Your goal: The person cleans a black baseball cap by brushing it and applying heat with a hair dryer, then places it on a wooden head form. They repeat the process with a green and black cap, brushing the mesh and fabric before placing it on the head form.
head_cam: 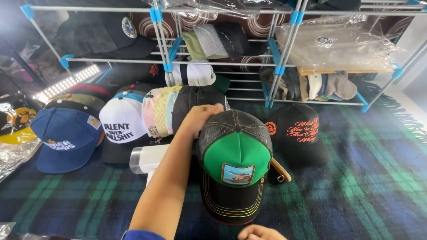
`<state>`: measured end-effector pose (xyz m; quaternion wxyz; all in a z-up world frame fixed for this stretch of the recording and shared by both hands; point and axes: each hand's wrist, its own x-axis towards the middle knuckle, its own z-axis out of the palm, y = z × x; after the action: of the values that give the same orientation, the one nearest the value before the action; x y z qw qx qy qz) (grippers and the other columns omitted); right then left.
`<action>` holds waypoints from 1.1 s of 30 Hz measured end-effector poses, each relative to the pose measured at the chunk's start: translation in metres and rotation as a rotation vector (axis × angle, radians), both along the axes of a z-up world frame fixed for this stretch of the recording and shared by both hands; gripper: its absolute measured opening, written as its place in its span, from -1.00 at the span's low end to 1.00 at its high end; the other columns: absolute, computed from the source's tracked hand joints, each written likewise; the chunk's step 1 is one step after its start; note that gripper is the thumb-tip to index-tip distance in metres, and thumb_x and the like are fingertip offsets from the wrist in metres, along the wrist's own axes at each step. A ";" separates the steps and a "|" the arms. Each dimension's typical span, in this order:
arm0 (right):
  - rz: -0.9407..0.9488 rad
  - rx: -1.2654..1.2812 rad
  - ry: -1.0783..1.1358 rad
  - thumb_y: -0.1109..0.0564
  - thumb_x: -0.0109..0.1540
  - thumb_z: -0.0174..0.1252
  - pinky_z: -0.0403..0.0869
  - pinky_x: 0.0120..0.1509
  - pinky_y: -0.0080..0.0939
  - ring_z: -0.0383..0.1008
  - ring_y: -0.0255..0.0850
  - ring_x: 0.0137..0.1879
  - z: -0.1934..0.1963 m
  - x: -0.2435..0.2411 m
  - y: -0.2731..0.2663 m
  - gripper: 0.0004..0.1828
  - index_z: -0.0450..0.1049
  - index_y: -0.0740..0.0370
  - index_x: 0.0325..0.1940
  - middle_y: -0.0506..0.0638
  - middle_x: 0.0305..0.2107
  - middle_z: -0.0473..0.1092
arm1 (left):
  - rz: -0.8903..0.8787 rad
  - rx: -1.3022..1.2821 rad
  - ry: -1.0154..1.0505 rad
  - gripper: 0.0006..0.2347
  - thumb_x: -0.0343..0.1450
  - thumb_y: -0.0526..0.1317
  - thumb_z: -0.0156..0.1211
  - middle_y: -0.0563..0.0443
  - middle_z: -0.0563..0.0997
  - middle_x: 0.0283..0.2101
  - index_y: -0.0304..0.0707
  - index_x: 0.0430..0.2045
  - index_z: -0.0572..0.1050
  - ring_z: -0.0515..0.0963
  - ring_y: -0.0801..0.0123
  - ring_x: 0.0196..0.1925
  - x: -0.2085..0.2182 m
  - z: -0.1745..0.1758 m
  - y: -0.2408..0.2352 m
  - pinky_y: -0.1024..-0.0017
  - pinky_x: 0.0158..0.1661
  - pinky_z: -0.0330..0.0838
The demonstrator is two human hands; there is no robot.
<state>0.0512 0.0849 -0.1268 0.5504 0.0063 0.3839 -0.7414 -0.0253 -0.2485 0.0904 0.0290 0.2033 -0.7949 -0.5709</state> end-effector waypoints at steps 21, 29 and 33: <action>-0.119 0.215 1.305 0.09 0.34 -0.16 0.12 0.55 0.14 0.32 0.09 0.43 0.229 -0.128 -0.128 -0.46 0.41 0.51 0.28 0.37 0.25 0.40 | 0.009 0.116 0.878 -0.55 0.58 -0.06 -0.31 -0.22 0.55 0.24 -0.23 0.28 0.43 0.45 0.04 0.34 0.046 -0.093 0.005 0.09 0.34 0.21; -0.010 0.237 1.379 0.18 0.40 -0.32 0.12 0.55 0.01 0.34 -0.05 0.42 0.198 -0.168 -0.106 -0.47 0.37 0.47 0.33 0.30 0.26 0.41 | -0.043 0.152 0.820 -0.60 0.58 -0.05 -0.15 -0.12 0.57 0.22 -0.12 0.28 0.43 0.49 0.11 0.32 0.049 -0.092 0.000 0.11 0.34 0.26; 0.011 0.185 1.343 0.14 0.41 -0.33 0.16 0.50 -0.01 0.35 -0.05 0.39 0.173 -0.210 -0.078 -0.46 0.36 0.48 0.33 0.31 0.25 0.41 | 0.007 0.090 0.852 -0.58 0.61 -0.01 -0.22 -0.17 0.53 0.25 -0.15 0.30 0.40 0.44 0.06 0.37 0.060 -0.077 0.009 0.08 0.37 0.24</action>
<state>-0.1591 0.0067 0.0461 0.1934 -0.4106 0.7044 -0.5457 0.0350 -0.2392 0.0134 0.3478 -0.0468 -0.6856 -0.6378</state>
